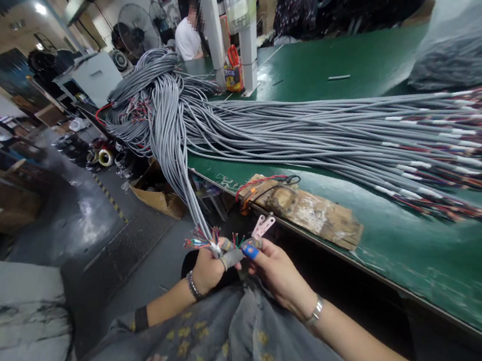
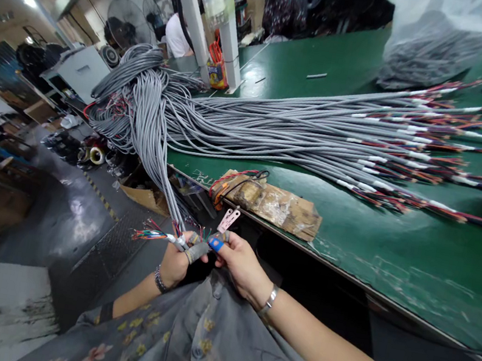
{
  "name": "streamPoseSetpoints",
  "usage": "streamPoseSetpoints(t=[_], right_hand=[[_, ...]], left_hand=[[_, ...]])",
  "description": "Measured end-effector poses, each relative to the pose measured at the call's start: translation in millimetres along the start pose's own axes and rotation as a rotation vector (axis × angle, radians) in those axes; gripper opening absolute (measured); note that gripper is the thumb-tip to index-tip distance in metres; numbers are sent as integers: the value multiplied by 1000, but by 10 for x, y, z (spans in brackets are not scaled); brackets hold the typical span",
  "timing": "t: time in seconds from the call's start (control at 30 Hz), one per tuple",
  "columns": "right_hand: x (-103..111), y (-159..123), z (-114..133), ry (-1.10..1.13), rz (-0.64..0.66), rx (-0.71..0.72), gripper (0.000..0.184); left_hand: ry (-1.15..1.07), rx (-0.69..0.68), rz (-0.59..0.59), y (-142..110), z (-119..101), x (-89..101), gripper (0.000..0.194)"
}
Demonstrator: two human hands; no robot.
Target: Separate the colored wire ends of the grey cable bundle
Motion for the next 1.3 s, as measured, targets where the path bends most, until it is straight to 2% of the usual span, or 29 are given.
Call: streamPoseSetpoints(t=[0.1, 0.23, 0.37, 0.5, 0.67, 0.87, 0.97, 1.17, 1.3], right_hand=[[27, -24, -18, 19, -36, -14, 40], [80, -58, 21, 82, -58, -53, 40], [82, -76, 74, 66, 55, -85, 43], [22, -44, 62, -7, 137, -38, 41], [5, 4, 19, -17, 79, 14, 40], [4, 1, -5, 21, -26, -4, 40], [3, -3, 17, 13, -20, -25, 38], [197, -61, 110, 155, 69, -124, 33], [368, -36, 145, 215, 40, -111, 31]], left_hand=[[-15, -9, -18, 4, 11, -2, 39], [11, 10, 33, 8, -20, 4, 38], [74, 9, 91, 12, -68, 18, 42], [147, -1, 144, 16, -51, 31, 41], [173, -14, 156, 19, -8, 42, 39], [172, -19, 132, 6, -70, 17, 40], [160, 9, 137, -8, -105, 1, 39], [-14, 66, 94, 9, -69, 80, 36], [-98, 117, 199, 62, -43, 140, 32]])
Point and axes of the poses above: each hand's wrist, its own y-axis towards the middle knuckle, its own x-axis out of the back of the hand, z = x × y, the point moved 1 cm from there along y, towards the middle knuckle, and after that the axes turned 1 degree about y, right-handed, at the moved point
